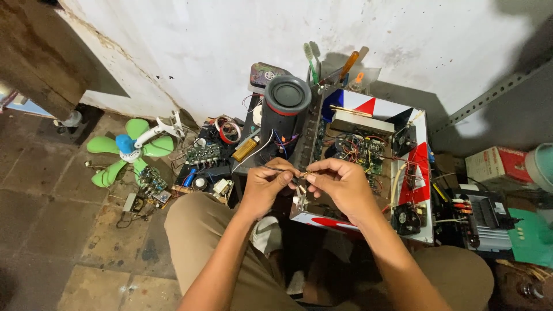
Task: The person works on an open electronic device, using a screwdriver to manipulate components and wires inside the casing. They also handle a small white connector and various wires with their hands.
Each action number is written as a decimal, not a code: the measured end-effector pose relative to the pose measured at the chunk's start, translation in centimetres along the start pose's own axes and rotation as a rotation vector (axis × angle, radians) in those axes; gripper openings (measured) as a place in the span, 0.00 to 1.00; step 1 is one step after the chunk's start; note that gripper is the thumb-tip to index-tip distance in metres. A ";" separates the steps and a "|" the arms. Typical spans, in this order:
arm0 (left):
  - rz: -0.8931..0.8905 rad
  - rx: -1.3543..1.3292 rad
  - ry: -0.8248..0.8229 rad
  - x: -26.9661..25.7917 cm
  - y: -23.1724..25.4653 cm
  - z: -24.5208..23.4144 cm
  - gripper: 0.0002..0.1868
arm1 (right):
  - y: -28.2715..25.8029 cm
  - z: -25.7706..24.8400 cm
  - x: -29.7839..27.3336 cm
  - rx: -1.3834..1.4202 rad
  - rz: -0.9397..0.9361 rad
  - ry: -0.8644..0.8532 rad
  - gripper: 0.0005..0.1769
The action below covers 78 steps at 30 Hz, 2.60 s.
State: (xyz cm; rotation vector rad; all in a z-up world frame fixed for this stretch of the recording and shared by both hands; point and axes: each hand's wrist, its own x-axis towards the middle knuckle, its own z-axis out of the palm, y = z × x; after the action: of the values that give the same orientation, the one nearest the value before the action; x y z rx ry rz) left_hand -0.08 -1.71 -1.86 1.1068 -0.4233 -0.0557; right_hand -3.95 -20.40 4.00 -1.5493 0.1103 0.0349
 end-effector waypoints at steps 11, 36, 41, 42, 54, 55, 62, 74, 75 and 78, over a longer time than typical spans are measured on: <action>-0.056 0.036 0.017 -0.2 1.2 0.7 0.09 | -0.4 0.0 0.3 0.032 0.010 0.001 0.17; -0.376 0.877 -0.193 2.0 11.5 3.7 0.13 | -2.5 -0.4 1.0 -0.133 0.056 -0.061 0.17; -0.463 0.779 -0.160 2.5 10.0 3.9 0.11 | -4.0 -0.5 2.1 -0.191 0.073 -0.101 0.15; -0.467 0.742 -0.137 2.7 9.7 3.8 0.10 | -4.2 -0.5 2.3 -0.193 0.062 -0.116 0.15; -0.472 0.552 -0.004 3.4 7.0 2.0 0.09 | -4.5 -2.0 3.6 -0.082 0.066 -0.189 0.15; -0.472 0.553 -0.009 3.4 6.9 1.8 0.09 | -4.5 -2.1 3.7 -0.080 0.065 -0.184 0.15; -0.379 0.654 -0.100 4.1 7.6 1.4 0.10 | -4.2 -2.7 3.8 -0.051 0.065 -0.147 0.13; -0.242 0.669 -0.153 3.6 5.5 0.4 0.08 | -3.3 -3.7 4.1 -0.118 0.050 -0.067 0.10; -0.220 0.662 -0.143 3.5 5.1 0.1 0.07 | -3.3 -3.9 4.2 -0.132 0.043 -0.053 0.10; -0.223 0.643 -0.113 2.5 3.7 -0.7 0.08 | -3.1 -3.9 4.1 -0.126 0.048 -0.038 0.11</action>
State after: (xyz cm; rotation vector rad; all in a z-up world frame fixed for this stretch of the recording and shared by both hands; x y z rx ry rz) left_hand 1.89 -0.08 1.90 1.7893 -0.4279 -0.1884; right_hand 0.20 -24.53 6.66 -1.6705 0.1176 0.1112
